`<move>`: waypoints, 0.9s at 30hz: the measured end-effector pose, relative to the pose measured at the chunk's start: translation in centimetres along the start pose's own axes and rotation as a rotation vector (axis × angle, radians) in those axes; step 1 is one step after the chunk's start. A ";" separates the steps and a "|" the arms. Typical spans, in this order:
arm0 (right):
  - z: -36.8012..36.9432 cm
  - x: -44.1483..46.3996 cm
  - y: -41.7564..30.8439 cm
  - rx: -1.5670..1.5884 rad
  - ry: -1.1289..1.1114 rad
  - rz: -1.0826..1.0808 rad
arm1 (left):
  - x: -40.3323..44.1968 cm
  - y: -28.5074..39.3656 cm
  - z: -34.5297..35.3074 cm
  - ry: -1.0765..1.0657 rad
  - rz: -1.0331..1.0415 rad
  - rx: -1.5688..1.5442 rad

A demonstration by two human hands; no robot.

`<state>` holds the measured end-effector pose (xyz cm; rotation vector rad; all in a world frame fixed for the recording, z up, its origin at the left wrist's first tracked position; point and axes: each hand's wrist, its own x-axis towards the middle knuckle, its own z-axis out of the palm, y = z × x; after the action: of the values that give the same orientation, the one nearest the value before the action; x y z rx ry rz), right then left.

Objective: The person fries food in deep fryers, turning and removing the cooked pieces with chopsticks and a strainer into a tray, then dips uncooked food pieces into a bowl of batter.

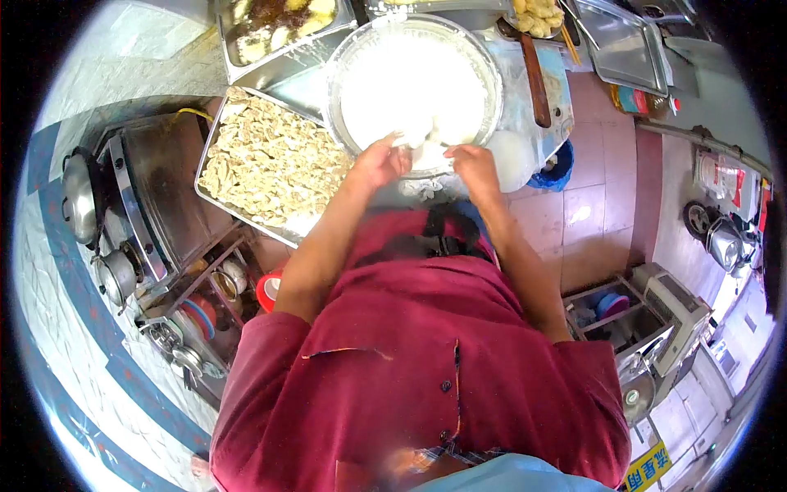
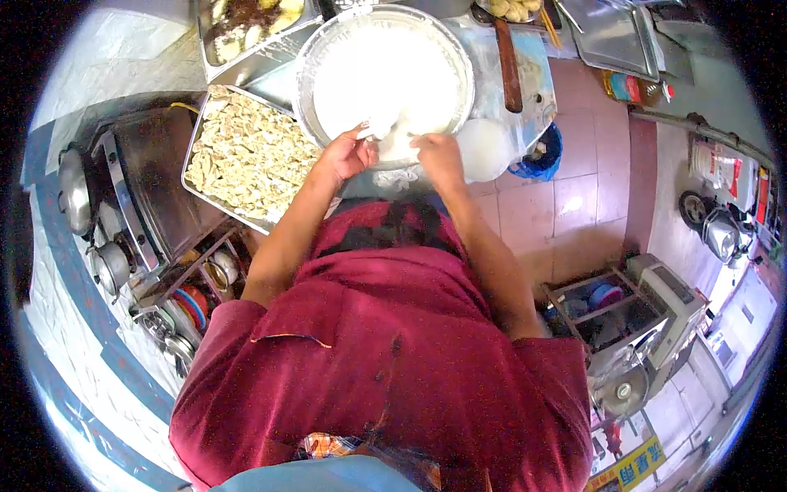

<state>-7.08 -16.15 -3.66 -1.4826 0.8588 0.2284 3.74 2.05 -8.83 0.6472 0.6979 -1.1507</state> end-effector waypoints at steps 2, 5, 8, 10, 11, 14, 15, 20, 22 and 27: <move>-2.2 1.9 -0.9 0.395 -0.050 0.083 | -0.6 0.5 0.2 -0.035 0.006 -0.020; -3.8 2.5 -2.3 0.333 0.011 0.083 | -2.4 3.5 1.0 -0.025 0.076 -0.080; -4.5 2.4 -1.8 0.176 0.060 0.084 | -3.5 9.0 1.1 -0.035 0.200 -0.066; -4.4 1.6 -1.2 0.118 0.067 0.077 | -3.6 15.0 0.4 -0.030 0.273 -0.041; -4.2 1.2 -0.6 0.095 0.069 0.066 | -3.9 18.1 0.4 -0.003 0.394 0.028; -3.6 0.3 0.7 0.053 0.073 0.047 | -4.9 26.4 1.7 0.220 0.677 0.248; -3.5 0.1 1.2 0.043 0.077 0.044 | -5.0 28.5 2.3 0.281 0.711 0.394; -4.0 0.0 3.2 0.038 0.065 0.029 | -0.3 35.9 1.1 0.502 0.741 0.971; -4.2 -0.3 3.1 0.040 0.086 0.011 | 0.5 36.2 1.4 0.558 0.798 1.085; -5.0 0.2 3.2 0.034 0.104 -0.031 | -3.0 34.1 0.6 0.606 0.961 1.159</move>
<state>-10.74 -20.45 -5.57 -1.4853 0.9182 0.1144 35.64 12.78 -2.73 2.0898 0.0484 -0.3147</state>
